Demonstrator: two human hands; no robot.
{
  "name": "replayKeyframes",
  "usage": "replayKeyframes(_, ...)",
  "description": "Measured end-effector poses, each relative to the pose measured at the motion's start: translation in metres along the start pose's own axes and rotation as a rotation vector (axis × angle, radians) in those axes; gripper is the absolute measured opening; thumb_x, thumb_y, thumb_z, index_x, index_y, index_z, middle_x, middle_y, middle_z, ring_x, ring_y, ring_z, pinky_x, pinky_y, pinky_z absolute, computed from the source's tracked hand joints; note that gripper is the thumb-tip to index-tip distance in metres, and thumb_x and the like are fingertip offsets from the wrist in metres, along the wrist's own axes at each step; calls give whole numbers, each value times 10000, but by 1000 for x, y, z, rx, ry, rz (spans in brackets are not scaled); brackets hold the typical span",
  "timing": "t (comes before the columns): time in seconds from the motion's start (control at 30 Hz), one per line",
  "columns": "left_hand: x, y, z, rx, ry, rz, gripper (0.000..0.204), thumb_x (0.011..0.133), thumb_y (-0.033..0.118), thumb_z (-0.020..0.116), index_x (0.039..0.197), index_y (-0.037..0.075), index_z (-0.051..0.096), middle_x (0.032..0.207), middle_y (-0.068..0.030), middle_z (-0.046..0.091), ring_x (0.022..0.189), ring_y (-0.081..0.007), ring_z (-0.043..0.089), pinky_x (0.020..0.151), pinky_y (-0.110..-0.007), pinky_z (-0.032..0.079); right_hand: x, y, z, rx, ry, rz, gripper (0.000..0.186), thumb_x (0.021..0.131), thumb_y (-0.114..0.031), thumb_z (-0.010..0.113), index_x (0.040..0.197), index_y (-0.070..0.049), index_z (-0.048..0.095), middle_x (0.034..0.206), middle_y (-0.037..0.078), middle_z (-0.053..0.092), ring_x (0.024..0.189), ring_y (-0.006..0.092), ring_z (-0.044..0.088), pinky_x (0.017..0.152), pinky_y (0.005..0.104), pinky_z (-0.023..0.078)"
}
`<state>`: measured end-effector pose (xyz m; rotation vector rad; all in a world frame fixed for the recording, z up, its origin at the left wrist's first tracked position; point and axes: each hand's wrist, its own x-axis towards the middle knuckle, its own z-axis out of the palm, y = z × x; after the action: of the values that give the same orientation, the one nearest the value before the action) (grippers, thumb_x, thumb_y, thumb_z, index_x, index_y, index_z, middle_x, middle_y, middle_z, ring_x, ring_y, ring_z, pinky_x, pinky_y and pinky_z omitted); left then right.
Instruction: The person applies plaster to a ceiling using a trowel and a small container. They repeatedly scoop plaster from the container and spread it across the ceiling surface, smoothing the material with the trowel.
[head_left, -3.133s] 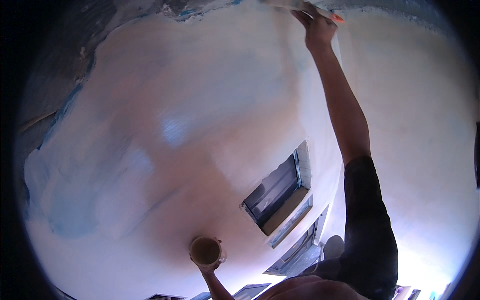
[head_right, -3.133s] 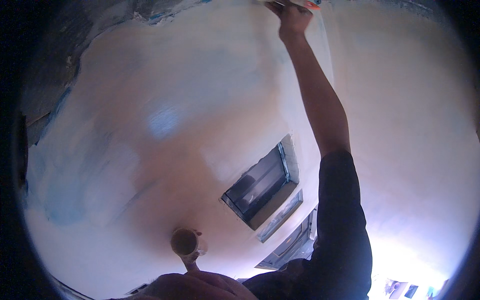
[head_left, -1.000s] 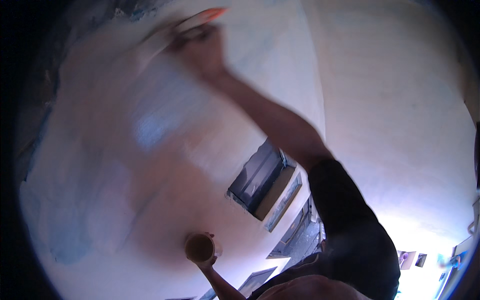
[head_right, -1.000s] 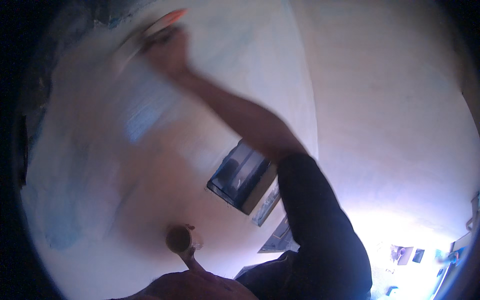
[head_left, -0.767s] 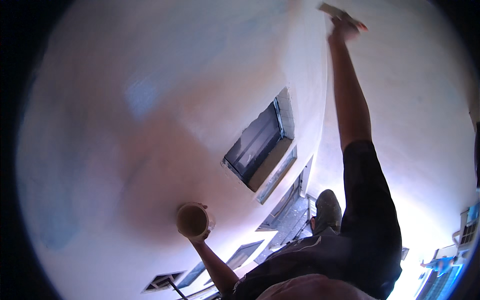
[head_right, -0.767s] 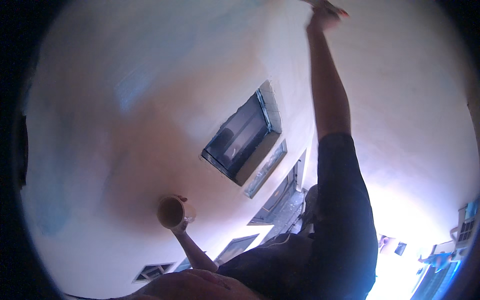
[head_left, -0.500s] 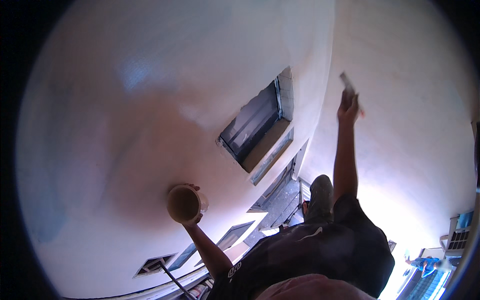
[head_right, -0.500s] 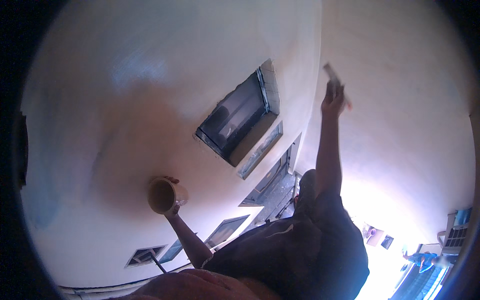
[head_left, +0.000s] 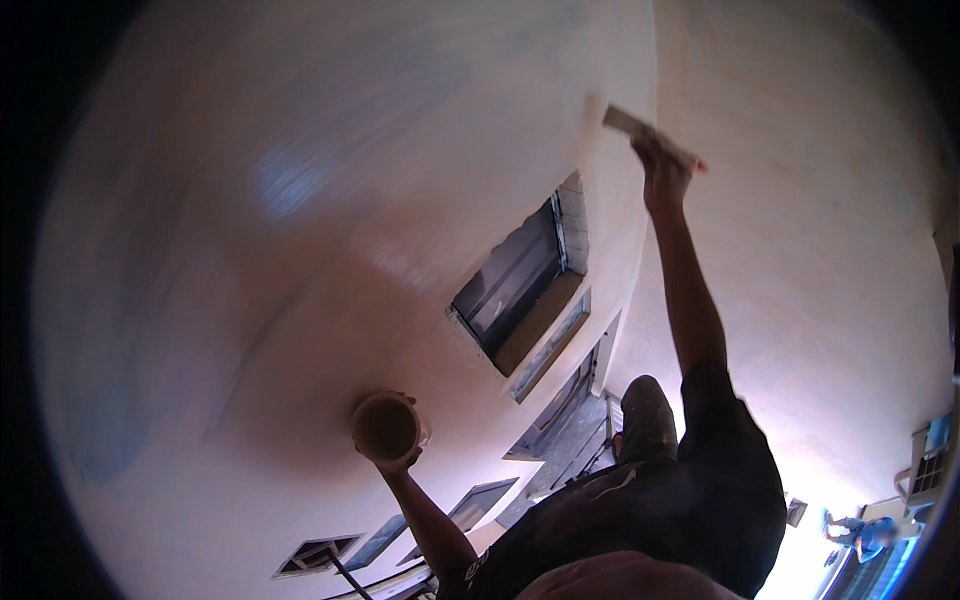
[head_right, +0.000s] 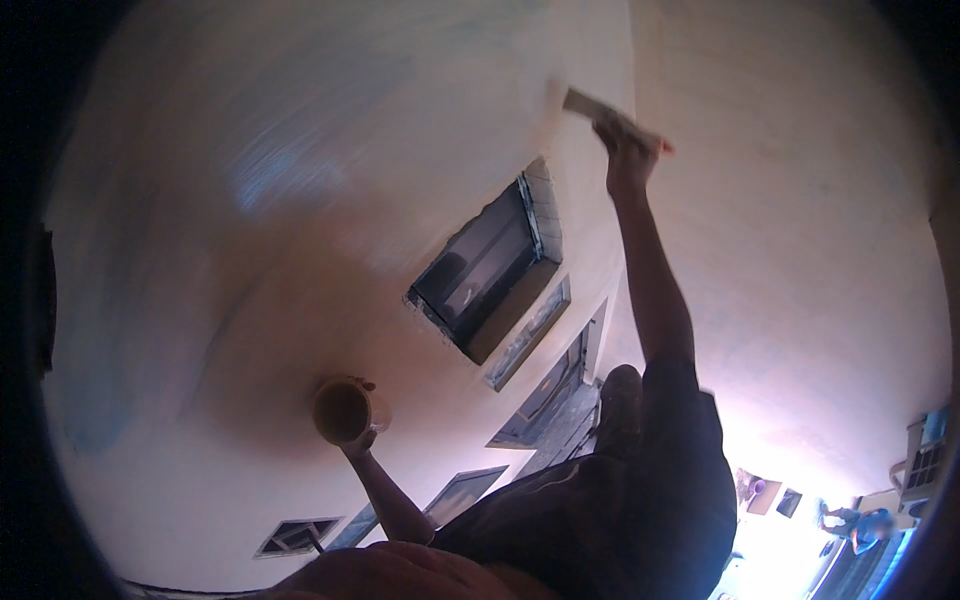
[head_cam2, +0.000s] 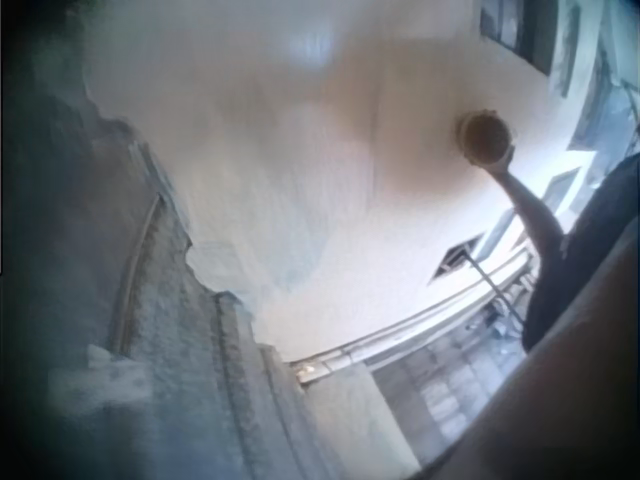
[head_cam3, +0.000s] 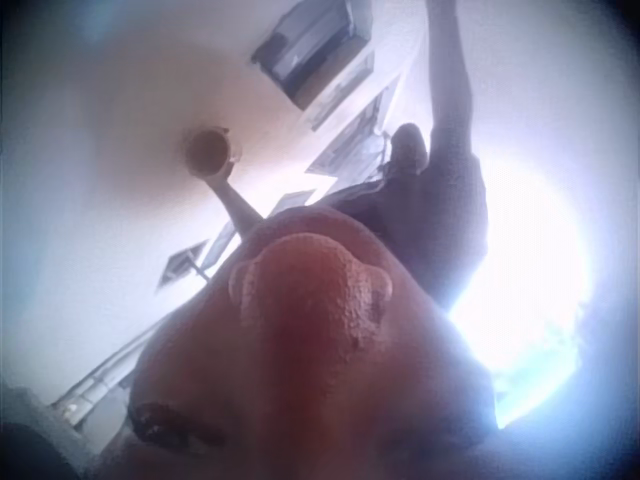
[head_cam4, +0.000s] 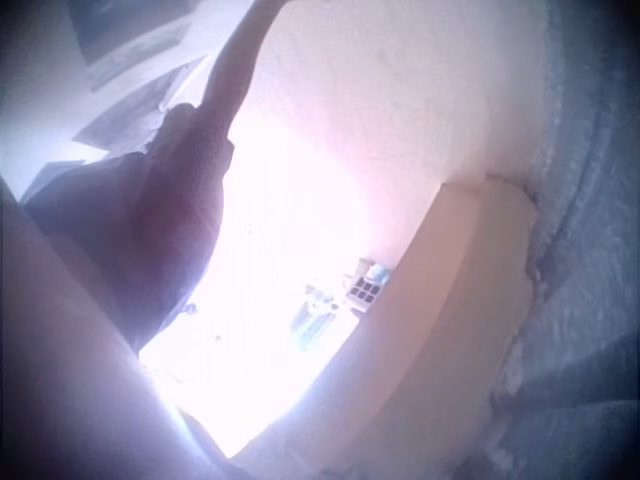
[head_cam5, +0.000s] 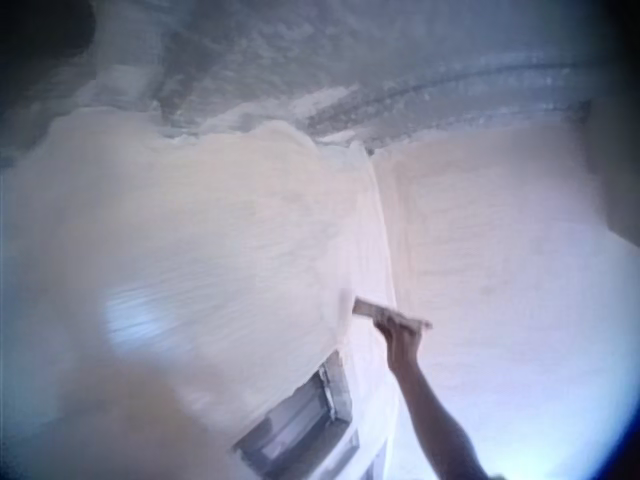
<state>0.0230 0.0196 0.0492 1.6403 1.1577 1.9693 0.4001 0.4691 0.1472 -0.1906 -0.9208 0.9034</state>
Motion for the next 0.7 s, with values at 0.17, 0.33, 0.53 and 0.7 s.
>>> replayKeyframes(0.17,-18,-11,-8,-67,14,-34,902,642,458,820,1341,88,387,1259,-211,520,1139,-369,539,990,-460,433,93,-41,122,-139,73,-420,194,815,1,666,957,130,637,968,171,656,815,224,661,676,330,620)
replayKeyframes(0.33,-14,-20,-13,-199,0,-159,902,664,470,805,1356,102,360,1274,-210,509,1146,-362,536,990,-460,436,65,-44,185,-977,100,-765,165,756,-81,677,915,-65,718,736,84,698,617,159,662,593,292,519)
replayKeyframes(0.53,-8,4,-5,-4,14,3,898,633,482,824,1317,76,408,1178,-155,566,1036,-292,586,901,-442,474,-110,-103,307,-44,-272,-344,140,759,32,675,898,15,681,896,91,701,786,138,670,668,277,541)
replayKeyframes(0.7,-1,2,-3,-10,-4,-8,921,607,477,840,1322,94,403,1186,-157,562,1042,-299,583,900,-452,476,-91,-89,302,-25,-296,-89,77,791,-14,618,816,23,680,790,99,689,692,118,630,608,286,500)
